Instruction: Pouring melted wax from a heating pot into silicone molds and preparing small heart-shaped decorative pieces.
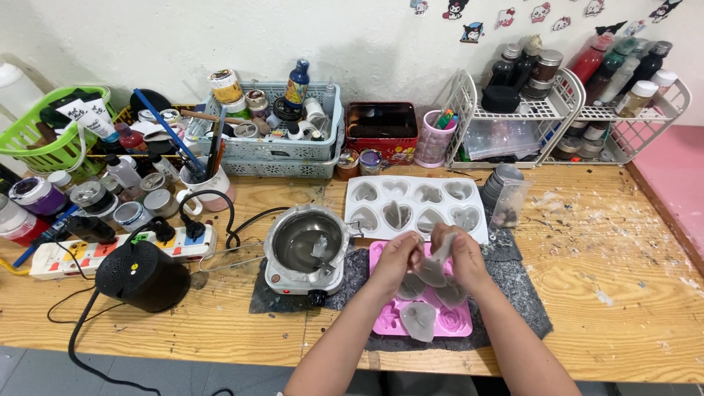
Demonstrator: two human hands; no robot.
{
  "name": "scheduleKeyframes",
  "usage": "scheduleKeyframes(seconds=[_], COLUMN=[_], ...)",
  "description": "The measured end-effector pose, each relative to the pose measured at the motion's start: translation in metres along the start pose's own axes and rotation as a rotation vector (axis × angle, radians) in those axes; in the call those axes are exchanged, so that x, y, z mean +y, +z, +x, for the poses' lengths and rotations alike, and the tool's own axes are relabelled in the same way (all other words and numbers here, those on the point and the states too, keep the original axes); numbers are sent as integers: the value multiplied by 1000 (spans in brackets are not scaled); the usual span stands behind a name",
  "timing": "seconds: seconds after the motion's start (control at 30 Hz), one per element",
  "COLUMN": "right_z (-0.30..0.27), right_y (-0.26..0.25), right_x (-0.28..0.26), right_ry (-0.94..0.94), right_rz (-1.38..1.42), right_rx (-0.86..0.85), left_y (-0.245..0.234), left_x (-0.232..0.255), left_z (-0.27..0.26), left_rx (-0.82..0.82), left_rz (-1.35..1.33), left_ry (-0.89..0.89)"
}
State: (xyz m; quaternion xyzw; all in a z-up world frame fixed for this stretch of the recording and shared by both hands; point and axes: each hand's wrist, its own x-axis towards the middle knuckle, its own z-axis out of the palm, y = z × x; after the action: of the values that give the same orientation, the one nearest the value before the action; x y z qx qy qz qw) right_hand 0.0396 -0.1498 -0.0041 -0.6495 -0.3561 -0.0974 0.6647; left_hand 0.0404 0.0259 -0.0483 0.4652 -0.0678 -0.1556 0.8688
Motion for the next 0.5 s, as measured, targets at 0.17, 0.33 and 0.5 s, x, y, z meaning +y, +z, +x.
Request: scheduleKeyframes(seconds=[0.17,0.33,0.5], right_z=[6,38,87], right_y=[-5,15,73], right_x=[-15,-85,-141], right_ry=[75,113,15], right_rz=[234,-213,-356], right_rx=[8,66,-88], left_y=[10,16,7], left_x=[21,25,5], left_z=[-5,-7,-11], left_rx=[49,114,-33], left_rz=[101,169,226], left_ry=[221,209,339])
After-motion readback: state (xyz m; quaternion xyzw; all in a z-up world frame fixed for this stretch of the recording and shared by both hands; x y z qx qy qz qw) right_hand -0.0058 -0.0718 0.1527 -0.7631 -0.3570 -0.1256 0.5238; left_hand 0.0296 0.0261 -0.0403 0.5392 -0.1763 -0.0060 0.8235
